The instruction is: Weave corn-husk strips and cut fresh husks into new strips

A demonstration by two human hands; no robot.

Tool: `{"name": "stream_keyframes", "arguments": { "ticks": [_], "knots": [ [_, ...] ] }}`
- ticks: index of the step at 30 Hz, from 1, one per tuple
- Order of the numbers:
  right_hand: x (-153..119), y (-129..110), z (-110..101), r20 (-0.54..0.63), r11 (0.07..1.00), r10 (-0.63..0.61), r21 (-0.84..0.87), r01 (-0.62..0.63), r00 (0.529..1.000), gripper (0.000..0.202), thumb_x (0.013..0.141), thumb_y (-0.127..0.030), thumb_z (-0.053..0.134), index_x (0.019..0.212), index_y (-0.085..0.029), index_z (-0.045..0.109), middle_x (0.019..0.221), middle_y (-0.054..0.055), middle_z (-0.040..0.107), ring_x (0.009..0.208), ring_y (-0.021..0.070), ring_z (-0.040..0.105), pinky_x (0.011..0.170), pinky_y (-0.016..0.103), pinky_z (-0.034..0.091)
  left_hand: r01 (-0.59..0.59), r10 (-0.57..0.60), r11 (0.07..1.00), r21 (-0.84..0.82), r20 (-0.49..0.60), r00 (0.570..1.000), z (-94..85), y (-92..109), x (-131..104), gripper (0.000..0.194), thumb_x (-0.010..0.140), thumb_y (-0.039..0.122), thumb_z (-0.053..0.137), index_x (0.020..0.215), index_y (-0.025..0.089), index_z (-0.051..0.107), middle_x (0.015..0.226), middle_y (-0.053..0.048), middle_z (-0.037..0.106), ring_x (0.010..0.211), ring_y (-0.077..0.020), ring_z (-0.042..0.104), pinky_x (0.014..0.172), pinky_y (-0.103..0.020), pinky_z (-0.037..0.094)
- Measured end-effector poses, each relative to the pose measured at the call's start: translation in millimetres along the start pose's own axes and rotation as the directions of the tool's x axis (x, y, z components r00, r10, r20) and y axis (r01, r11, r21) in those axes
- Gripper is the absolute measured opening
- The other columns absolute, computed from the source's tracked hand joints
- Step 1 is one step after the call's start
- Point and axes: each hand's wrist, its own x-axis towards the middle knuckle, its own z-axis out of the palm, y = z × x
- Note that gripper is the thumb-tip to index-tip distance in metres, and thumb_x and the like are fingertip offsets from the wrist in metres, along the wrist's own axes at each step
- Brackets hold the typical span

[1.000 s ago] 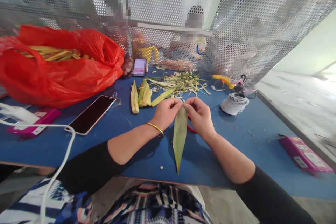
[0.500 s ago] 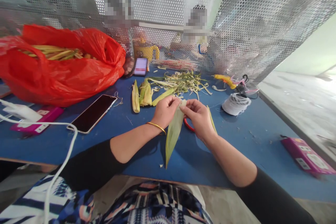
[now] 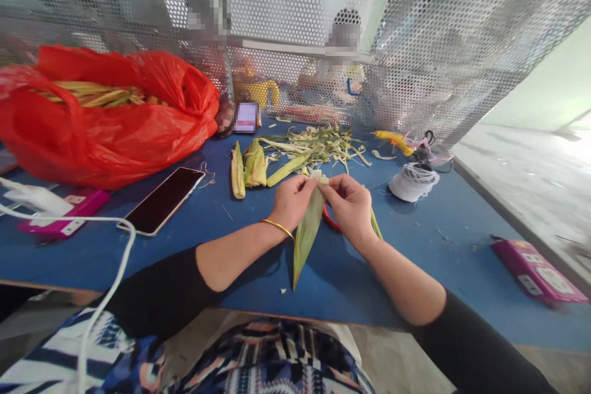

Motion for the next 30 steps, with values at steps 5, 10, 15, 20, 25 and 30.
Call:
{"name": "stream_keyframes", "arguments": {
  "ticks": [5,10,15,20,25,30],
  "knots": [
    [-4.1,-3.0,-3.8,0.014,0.923,-0.309,-0.235,0.303,0.951,0.018,0.082,-0.03,0.061,0.066,-0.023,0.055,0.062,-0.001,0.06,0.058,0.0132,0.053,0.057,0.026,0.043,0.03,-0.03,1.0,0.002,-0.003,1.0,0.1,1.3,0.2,0.033,0.084,0.039,0.061,0.058,0.019,0.056,0.053,0.004,0.047,0.054,-0.0121,0.04,0.053,-0.026,0.031],
    [-4.4,-2.0,-3.1,0.025,0.924,-0.324,-0.207,0.321,0.946,0.012,0.082,-0.029,0.061,0.072,-0.023,0.057,0.067,-0.001,0.061,0.062,0.0142,0.055,0.06,0.027,0.045,0.051,-0.05,0.998,0.024,-0.026,0.998,0.4,2.8,1.1,0.034,0.085,0.035,0.062,0.056,0.019,0.055,0.052,0.004,0.046,0.054,-0.0118,0.04,0.054,-0.026,0.031],
    [-3.9,0.9,2.8,0.113,0.998,0.025,0.057,-0.031,0.993,0.026,0.072,-0.043,0.071,0.074,-0.022,0.055,0.064,-0.003,0.058,0.055,0.0124,0.049,0.053,0.026,0.041,-0.006,0.016,0.995,0.104,-0.096,0.995,-2.7,5.0,4.1,0.034,0.085,0.031,0.062,0.054,0.019,0.053,0.05,0.005,0.045,0.055,-0.0123,0.041,0.055,-0.027,0.03],
    [-8.3,-3.3,4.3,0.155,0.996,0.087,0.005,-0.088,0.984,0.024,0.074,-0.039,0.065,0.063,-0.023,0.05,0.052,-0.005,0.052,0.049,0.0113,0.044,0.048,0.025,0.035,-0.052,0.069,0.989,0.14,-0.119,0.99,-5.3,2.7,5.6,0.035,0.085,0.034,0.062,0.054,0.02,0.054,0.049,0.004,0.047,0.053,-0.0129,0.042,0.054,-0.028,0.029],
    [-11.7,-6.5,3.1,0.16,0.995,0.031,-0.099,-0.016,0.987,0.022,0.077,-0.035,0.06,0.062,-0.024,0.048,0.05,-0.005,0.05,0.048,0.0112,0.043,0.048,0.025,0.034,-0.077,0.099,0.983,0.168,-0.124,0.987,-4.9,0.2,4.9,0.036,0.085,0.034,0.062,0.052,0.021,0.053,0.049,0.004,0.047,0.052,-0.0127,0.041,0.054,-0.028,0.029],
    [-15.8,-14.8,-1.3,0.102,0.946,-0.191,-0.248,0.211,0.976,0.017,0.08,-0.03,0.057,0.066,-0.024,0.051,0.056,-0.003,0.054,0.051,0.0122,0.046,0.052,0.026,0.035,-0.025,0.043,0.991,0.128,-0.142,0.989,-2.5,-4.0,7.4,0.039,0.085,0.038,0.062,0.051,0.021,0.051,0.048,0.005,0.044,0.053,-0.012,0.038,0.053,-0.028,0.028]
  ]
}}
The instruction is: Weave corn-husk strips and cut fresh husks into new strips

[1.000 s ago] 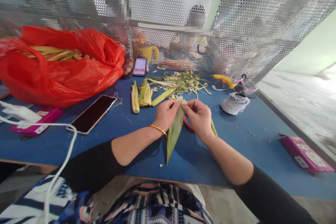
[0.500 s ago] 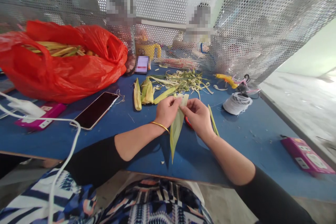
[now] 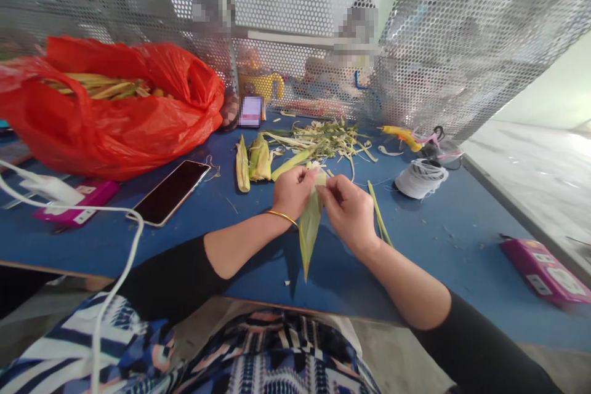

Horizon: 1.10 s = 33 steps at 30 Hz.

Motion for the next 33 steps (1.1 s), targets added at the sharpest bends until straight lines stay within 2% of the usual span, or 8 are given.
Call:
{"name": "stream_keyframes", "arguments": {
  "ticks": [3,7,10,13,19,27,30,33],
  "knots": [
    [-1.7,-2.4,-0.4,-0.011,0.999,-0.053,0.005,0.053,0.999,0.012,0.082,-0.03,0.058,0.072,-0.023,0.056,0.065,0.0,0.062,0.058,0.014,0.053,0.057,0.026,0.039,0.046,-0.046,0.999,-0.03,-0.012,0.999,0.9,-2.6,2.1,0.038,0.084,0.036,0.062,0.052,0.02,0.051,0.049,0.005,0.043,0.054,-0.0115,0.037,0.054,-0.027,0.028],
    [-2.0,3.5,5.7,0.114,0.987,0.097,0.115,-0.11,0.989,0.016,0.079,-0.036,0.064,0.073,-0.023,0.056,0.06,-0.003,0.058,0.054,0.0126,0.049,0.053,0.025,0.038,0.01,-0.011,0.999,-0.032,-0.036,0.999,-1.4,-1.4,4.1,0.037,0.085,0.033,0.061,0.051,0.02,0.051,0.05,0.005,0.043,0.055,-0.0112,0.037,0.055,-0.027,0.03],
    [-1.9,7.0,8.7,0.128,0.98,0.139,0.127,-0.155,0.982,0.024,0.08,-0.038,0.061,0.065,-0.023,0.049,0.054,-0.005,0.049,0.05,0.0113,0.042,0.049,0.025,0.034,0.019,-0.021,0.999,-0.029,-0.071,0.997,-2.6,0.8,5.7,0.041,0.085,0.034,0.062,0.049,0.02,0.049,0.049,0.005,0.041,0.055,-0.0113,0.036,0.055,-0.027,0.029],
    [-3.0,3.4,6.5,0.091,0.994,0.082,0.06,-0.087,0.993,0.023,0.082,-0.034,0.059,0.063,-0.024,0.049,0.054,-0.005,0.048,0.05,0.0112,0.042,0.051,0.025,0.033,0.069,-0.074,0.995,-0.07,-0.071,0.995,-1.6,-0.3,8.0,0.037,0.084,0.034,0.063,0.052,0.02,0.053,0.049,0.004,0.044,0.055,-0.0114,0.038,0.054,-0.026,0.03],
    [-5.9,-7.6,0.6,-0.002,0.998,-0.056,0.03,0.056,0.998,0.016,0.083,-0.031,0.059,0.069,-0.025,0.054,0.066,0.0,0.064,0.06,0.0149,0.054,0.06,0.027,0.043,0.102,-0.115,0.986,-0.13,-0.097,0.989,-0.7,-7.3,13.1,0.035,0.083,0.039,0.064,0.055,0.019,0.057,0.05,0.004,0.048,0.054,-0.0113,0.04,0.053,-0.025,0.032],
    [-5.6,2.7,12.4,0.213,0.97,0.144,0.162,-0.18,0.966,0.022,0.08,-0.038,0.059,0.066,-0.023,0.052,0.055,-0.005,0.049,0.052,0.0116,0.042,0.049,0.025,0.034,0.067,-0.078,0.995,-0.07,-0.167,0.983,-5.8,-3.5,17.2,0.037,0.084,0.038,0.063,0.053,0.019,0.052,0.05,0.005,0.046,0.055,-0.0104,0.039,0.054,-0.024,0.032],
    [-7.4,1.9,10.9,0.131,0.985,0.102,0.122,-0.118,0.986,0.025,0.082,-0.035,0.059,0.062,-0.023,0.051,0.054,-0.004,0.048,0.051,0.0114,0.042,0.049,0.025,0.034,0.077,-0.088,0.995,-0.068,-0.189,0.978,-6.5,-6.8,21.6,0.037,0.085,0.038,0.063,0.054,0.019,0.053,0.051,0.004,0.047,0.055,-0.011,0.041,0.054,-0.024,0.032],
    [-10.2,-2.0,4.0,0.027,0.999,-0.045,0.031,0.044,0.999,0.017,0.087,-0.029,0.057,0.071,-0.024,0.063,0.067,0.0,0.066,0.06,0.0148,0.058,0.057,0.027,0.046,0.087,-0.103,0.993,-0.079,-0.235,0.967,-7.7,-10.6,26.9,0.038,0.085,0.038,0.064,0.054,0.019,0.053,0.05,0.005,0.046,0.054,-0.0107,0.04,0.054,-0.025,0.032]
  ]
}}
